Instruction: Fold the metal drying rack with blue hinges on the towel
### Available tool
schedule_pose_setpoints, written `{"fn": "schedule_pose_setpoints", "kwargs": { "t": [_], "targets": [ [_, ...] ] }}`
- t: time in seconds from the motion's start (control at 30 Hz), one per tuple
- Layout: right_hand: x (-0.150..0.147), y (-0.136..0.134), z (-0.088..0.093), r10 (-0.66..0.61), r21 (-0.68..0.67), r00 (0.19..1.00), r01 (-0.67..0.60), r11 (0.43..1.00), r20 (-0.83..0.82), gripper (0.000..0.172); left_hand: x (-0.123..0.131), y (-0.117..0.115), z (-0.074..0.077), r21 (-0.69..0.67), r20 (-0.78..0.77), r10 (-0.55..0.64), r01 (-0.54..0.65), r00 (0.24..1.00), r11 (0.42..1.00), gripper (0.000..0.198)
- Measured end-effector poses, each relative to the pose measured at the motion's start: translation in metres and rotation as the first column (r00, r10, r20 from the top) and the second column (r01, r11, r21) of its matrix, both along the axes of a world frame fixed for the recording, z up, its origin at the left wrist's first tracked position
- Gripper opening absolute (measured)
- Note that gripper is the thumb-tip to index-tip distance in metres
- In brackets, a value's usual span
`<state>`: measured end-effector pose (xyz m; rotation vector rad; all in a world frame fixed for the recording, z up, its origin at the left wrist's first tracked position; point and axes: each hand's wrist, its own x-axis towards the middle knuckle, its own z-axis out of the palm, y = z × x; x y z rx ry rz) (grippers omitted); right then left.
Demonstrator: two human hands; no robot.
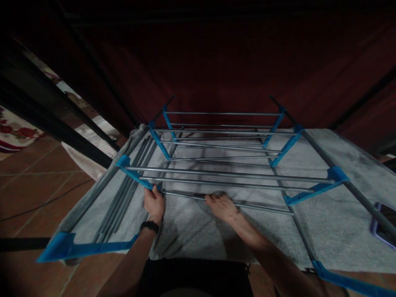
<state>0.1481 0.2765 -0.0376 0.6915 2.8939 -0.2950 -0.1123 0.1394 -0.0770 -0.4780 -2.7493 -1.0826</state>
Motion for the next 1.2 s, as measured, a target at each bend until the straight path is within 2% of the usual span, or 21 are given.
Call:
{"fn": "schedule_pose_setpoints", "kwargs": {
  "t": [0.13, 0.27, 0.33, 0.4, 0.47, 0.53, 0.63, 0.73, 0.9, 1.03, 1.1, 1.2],
  "targets": [
    [-0.007, -0.001, -0.004, -0.021, 0.018, 1.000, 0.021, 1.000, -0.001, 0.029, 0.001, -0.001, -0.002, 0.015, 0.008, -0.022, 0.022, 1.000, 1.000, 0.026],
    [0.007, 0.028, 0.004, -0.027, -0.180, 1.000, 0.025, 0.983, -0.007, 0.031, -0.008, -0.001, 0.002, 0.048, 0.017, -0.019, 0.018, 1.000, 0.999, 0.028],
    [0.027, 0.043, 0.008, -0.123, -0.206, 0.992, 0.113, 0.972, -0.035, 0.037, -0.018, -0.001, 0.006, 0.070, 0.026, 0.008, -0.010, 1.000, 0.997, 0.029],
    [0.045, 0.049, 0.009, -0.246, -0.142, 0.968, 0.236, 0.961, -0.058, 0.046, -0.028, -0.001, 0.010, 0.084, 0.038, 0.048, -0.052, 0.998, 0.995, 0.029],
    [0.049, 0.041, 0.006, -0.282, -0.089, 0.958, 0.276, 0.957, -0.056, 0.047, -0.034, -0.001, 0.013, 0.086, 0.050, 0.084, -0.088, 0.995, 0.992, 0.029],
    [0.036, 0.023, 0.002, -0.245, -0.079, 0.968, 0.241, 0.967, -0.051, 0.040, -0.035, -0.002, 0.014, 0.075, 0.055, 0.084, -0.088, 0.995, 0.993, 0.029],
    [0.006, -0.005, -0.002, -0.200, -0.089, 0.979, 0.196, 0.977, -0.047, 0.036, -0.034, -0.005, 0.014, 0.088, 0.058, 0.041, -0.046, 0.997, 0.995, 0.030],
    [-0.002, -0.021, -0.002, -0.213, -0.088, 0.975, 0.207, 0.974, -0.063, 0.034, -0.036, -0.009, 0.013, 0.147, 0.051, -0.014, 0.006, 0.999, 0.989, 0.032],
    [0.035, -0.033, -0.001, -0.214, -0.096, 0.971, 0.204, 0.974, -0.104, 0.028, -0.043, -0.013, 0.008, 0.181, 0.052, -0.040, 0.030, 0.998, 0.983, 0.033],
    [0.066, -0.044, 0.002, -0.245, -0.074, 0.943, 0.234, 0.969, -0.225, 0.029, -0.047, -0.016, 0.002, 0.354, 0.078, -0.136, 0.100, 0.988, 0.930, 0.031],
    [0.074, -0.047, 0.009, -0.259, -0.050, 0.912, 0.257, 0.965, -0.318, 0.030, -0.046, -0.017, 0.000, 0.428, 0.111, -0.159, 0.097, 0.981, 0.898, 0.030],
    [0.075, -0.047, 0.029, -0.253, -0.040, 0.878, 0.259, 0.965, -0.407, 0.031, -0.038, -0.020, 0.001, 0.451, 0.103, -0.146, 0.085, 0.984, 0.889, 0.029]
  ]
}}
